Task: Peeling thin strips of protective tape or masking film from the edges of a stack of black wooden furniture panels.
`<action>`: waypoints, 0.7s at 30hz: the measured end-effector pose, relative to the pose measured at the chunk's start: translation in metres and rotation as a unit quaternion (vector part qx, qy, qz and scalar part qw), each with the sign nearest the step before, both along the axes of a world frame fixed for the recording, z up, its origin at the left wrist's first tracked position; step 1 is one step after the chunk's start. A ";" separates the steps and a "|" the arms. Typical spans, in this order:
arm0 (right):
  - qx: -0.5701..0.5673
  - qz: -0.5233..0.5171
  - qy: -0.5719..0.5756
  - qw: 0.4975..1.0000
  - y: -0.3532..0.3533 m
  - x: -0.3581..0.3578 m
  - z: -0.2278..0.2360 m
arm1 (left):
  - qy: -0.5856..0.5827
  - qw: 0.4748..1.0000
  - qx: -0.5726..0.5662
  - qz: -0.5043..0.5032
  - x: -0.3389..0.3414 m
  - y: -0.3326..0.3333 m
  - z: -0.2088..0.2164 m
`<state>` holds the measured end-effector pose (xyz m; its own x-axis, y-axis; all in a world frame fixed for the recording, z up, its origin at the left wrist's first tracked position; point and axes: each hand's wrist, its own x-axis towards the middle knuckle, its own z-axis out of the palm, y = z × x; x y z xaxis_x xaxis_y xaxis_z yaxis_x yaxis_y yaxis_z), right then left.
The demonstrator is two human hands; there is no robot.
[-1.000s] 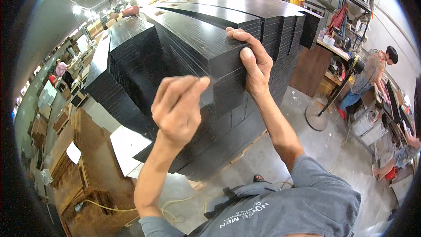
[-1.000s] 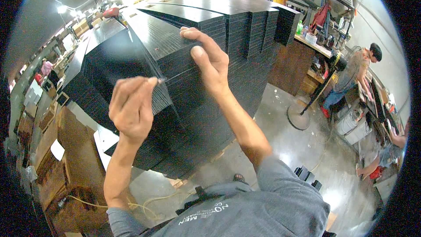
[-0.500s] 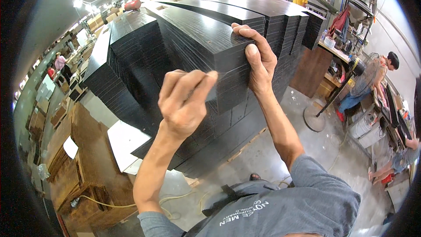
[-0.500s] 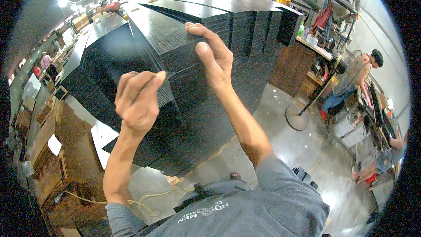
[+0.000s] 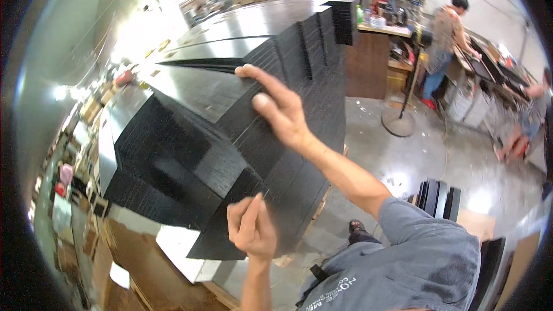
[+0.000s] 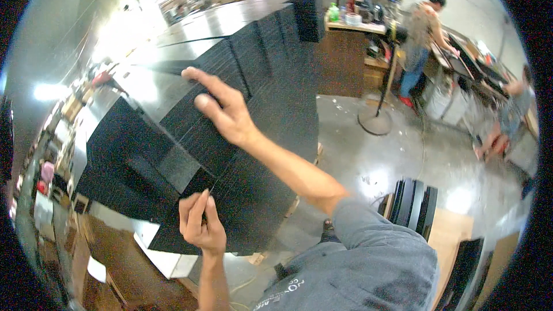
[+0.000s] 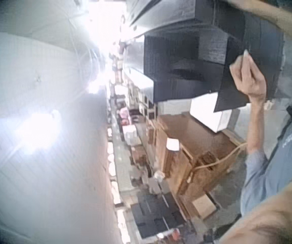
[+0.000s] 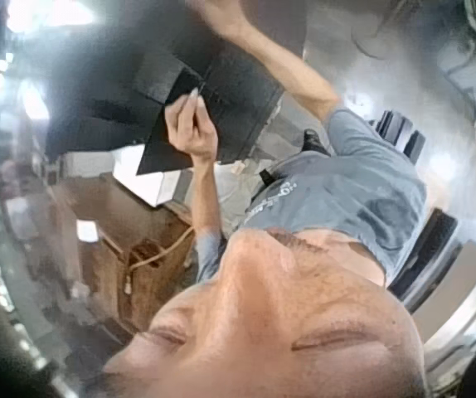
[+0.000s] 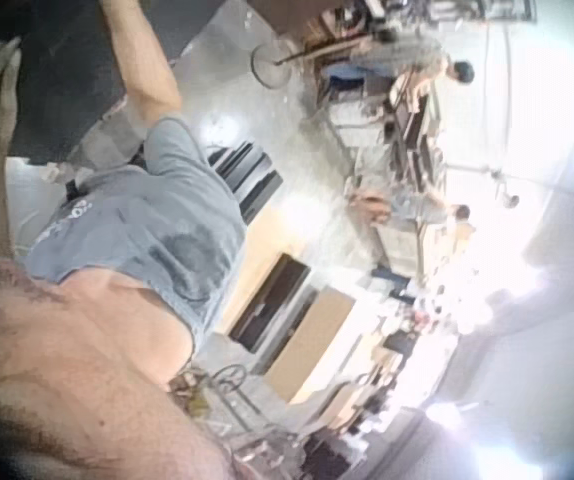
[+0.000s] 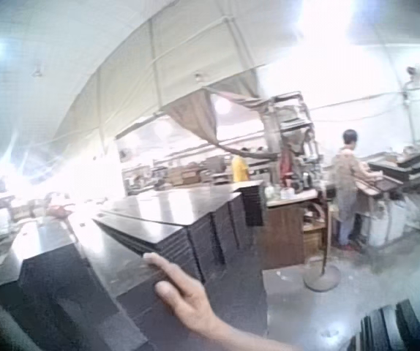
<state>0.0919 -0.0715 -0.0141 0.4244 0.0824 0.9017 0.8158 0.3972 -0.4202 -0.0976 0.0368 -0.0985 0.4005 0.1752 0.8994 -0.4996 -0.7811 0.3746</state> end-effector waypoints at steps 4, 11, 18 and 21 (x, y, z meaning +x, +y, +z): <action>-0.005 -0.032 0.063 0.997 0.000 -0.014 -0.045 | 0.034 0.988 -0.151 -0.004 -0.012 -0.015 -0.052; -0.099 -0.087 0.163 0.978 -0.029 -0.038 -0.122 | 0.138 0.961 -0.229 0.073 -0.026 -0.026 -0.070; -0.134 0.043 0.291 0.946 -0.070 -0.108 -0.149 | 0.134 0.978 -0.010 0.159 -0.012 -0.051 -0.041; -0.139 0.094 0.301 0.939 -0.076 -0.121 -0.135 | 0.132 0.980 0.060 0.135 -0.007 -0.057 -0.046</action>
<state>-0.0295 -0.1474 -0.1489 0.8044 0.4032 0.4363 0.3247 0.3166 -0.8913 -0.1045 -0.0197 -0.1443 0.5757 0.2069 0.7911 -0.1657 -0.9178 0.3607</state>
